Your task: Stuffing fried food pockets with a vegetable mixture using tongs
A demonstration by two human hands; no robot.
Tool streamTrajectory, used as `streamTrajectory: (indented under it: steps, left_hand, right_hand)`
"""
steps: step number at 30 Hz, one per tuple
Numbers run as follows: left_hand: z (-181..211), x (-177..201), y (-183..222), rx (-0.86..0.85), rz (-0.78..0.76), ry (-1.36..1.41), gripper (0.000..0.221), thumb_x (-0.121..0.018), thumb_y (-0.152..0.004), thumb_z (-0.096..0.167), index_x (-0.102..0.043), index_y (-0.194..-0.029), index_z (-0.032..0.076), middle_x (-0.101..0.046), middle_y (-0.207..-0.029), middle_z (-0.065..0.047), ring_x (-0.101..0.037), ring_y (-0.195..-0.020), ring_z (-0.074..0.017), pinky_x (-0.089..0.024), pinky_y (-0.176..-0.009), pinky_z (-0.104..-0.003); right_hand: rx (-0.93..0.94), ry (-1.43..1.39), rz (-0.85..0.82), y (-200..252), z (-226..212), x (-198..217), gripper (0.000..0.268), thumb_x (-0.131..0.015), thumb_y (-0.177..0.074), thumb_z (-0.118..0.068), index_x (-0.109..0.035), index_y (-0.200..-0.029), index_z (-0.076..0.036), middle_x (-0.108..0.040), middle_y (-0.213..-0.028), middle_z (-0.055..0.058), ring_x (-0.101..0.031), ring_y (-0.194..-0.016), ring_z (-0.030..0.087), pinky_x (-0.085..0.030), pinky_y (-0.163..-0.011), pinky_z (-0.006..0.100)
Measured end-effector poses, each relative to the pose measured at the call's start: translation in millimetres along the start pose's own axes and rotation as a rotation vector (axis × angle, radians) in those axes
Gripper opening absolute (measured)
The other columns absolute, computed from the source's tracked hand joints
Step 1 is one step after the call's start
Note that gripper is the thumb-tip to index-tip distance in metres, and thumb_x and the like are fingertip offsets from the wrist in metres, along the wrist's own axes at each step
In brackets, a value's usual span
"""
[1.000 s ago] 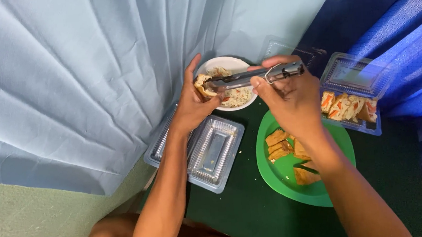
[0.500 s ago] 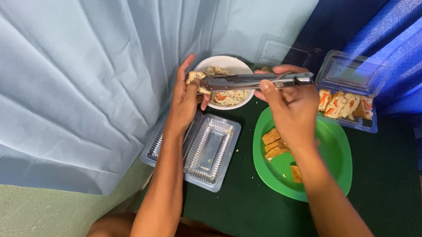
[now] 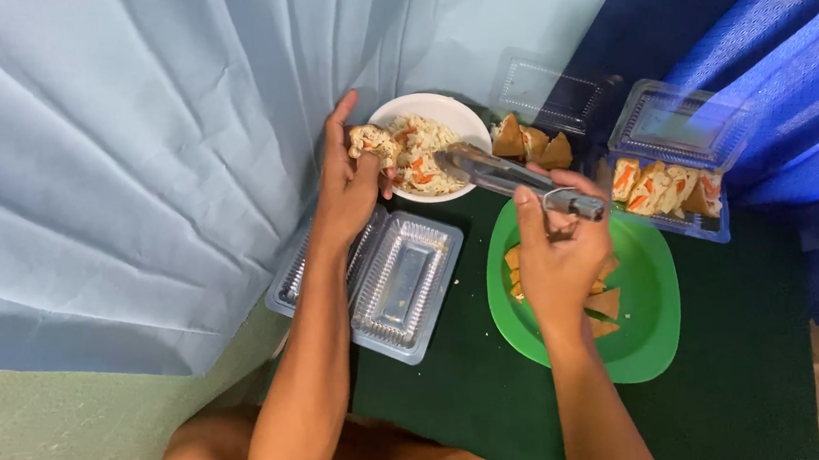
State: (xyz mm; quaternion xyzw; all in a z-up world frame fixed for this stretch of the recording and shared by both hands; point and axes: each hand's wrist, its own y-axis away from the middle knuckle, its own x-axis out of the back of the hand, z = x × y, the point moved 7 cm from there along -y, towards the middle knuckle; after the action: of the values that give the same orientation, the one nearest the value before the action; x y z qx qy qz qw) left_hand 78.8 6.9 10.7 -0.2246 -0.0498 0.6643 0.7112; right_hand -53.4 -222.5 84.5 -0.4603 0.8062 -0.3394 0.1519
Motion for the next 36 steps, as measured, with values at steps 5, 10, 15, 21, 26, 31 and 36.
streamTrajectory:
  steps: [5, 10, 15, 21, 26, 31, 36]
  left_hand:
    - [4, 0, 1, 0.011, 0.010, -0.033, 0.069, -0.037, -0.095, -0.007, -0.024, -0.161, 0.008, -0.057, -0.094, -0.015, -0.065, -0.072, -0.0200, -0.059, -0.049, -0.024]
    - [11, -3, 2, 0.019, 0.003, -0.046, 0.068, -0.039, -0.097, -0.005, -0.025, -0.162, 0.010, -0.057, -0.086, -0.012, -0.065, -0.072, -0.0190, -0.058, -0.050, -0.024]
    - [15, -4, 3, 0.022, -0.006, -0.065, 0.069, -0.040, -0.097, -0.007, -0.024, -0.161, 0.011, -0.060, -0.084, -0.012, -0.066, -0.074, -0.0200, -0.061, -0.052, -0.025]
    - [16, -6, 3, -0.019, -0.016, -0.070, 0.066, -0.042, -0.097, -0.007, -0.029, -0.159, 0.011, -0.060, -0.088, -0.013, -0.066, -0.073, -0.0185, -0.062, -0.053, -0.026]
    - [9, -6, 4, -0.049, -0.030, -0.077, 0.067, -0.045, -0.096, -0.007, -0.028, -0.159, 0.010, -0.060, -0.090, -0.015, -0.065, -0.066, -0.0192, -0.060, -0.051, -0.026]
    - [9, -8, 4, -0.054, -0.017, -0.071, 0.069, -0.046, -0.095, -0.009, -0.028, -0.159, 0.009, -0.059, -0.101, -0.017, -0.064, -0.069, -0.0209, -0.060, -0.052, -0.029]
    - [14, -10, 2, -0.058, -0.032, -0.142, 0.068, -0.047, -0.095, -0.008, -0.027, -0.159, 0.006, -0.060, -0.099, -0.018, -0.062, -0.060, -0.0197, -0.058, -0.050, -0.031]
  right_hand:
    - [0.019, 0.066, -0.040, 4, -7, -8, 0.031, -0.077, -0.093, 0.005, -0.057, -0.117, 0.005, -0.073, -0.112, 0.029, -0.074, -0.098, 0.037, -0.063, -0.080, 0.042]
    - [0.028, 0.146, -0.067, 11, -1, -13, 0.031, -0.082, -0.091, -0.005, -0.062, -0.114, 0.000, -0.075, -0.112, 0.024, -0.077, -0.091, 0.032, -0.063, -0.075, 0.037]
    - [0.022, 0.116, -0.092, 13, 1, -19, 0.032, -0.080, -0.093, -0.008, -0.061, -0.116, 0.003, -0.074, -0.113, 0.028, -0.076, -0.092, 0.037, -0.064, -0.074, 0.040]
    - [0.006, 0.123, -0.109, 17, 1, -21, 0.031, -0.081, -0.092, -0.007, -0.063, -0.115, 0.002, -0.074, -0.115, 0.025, -0.074, -0.097, 0.037, -0.064, -0.073, 0.037]
    - [0.001, 0.119, -0.106, 18, 0, -17, 0.031, -0.081, -0.091, -0.009, -0.065, -0.115, -0.001, -0.074, -0.117, 0.022, -0.074, -0.100, 0.035, -0.064, -0.074, 0.035]
    - [-0.025, 0.111, -0.092, 17, 4, -12, 0.030, -0.082, -0.090, -0.012, -0.066, -0.115, -0.004, -0.076, -0.112, 0.020, -0.076, -0.096, 0.034, -0.065, -0.073, 0.033]
    - [-0.058, 0.098, -0.088, 17, 14, -10, 0.030, -0.081, -0.090, -0.014, -0.067, -0.115, -0.005, -0.078, -0.099, 0.020, -0.078, -0.090, 0.033, -0.066, -0.071, 0.036]
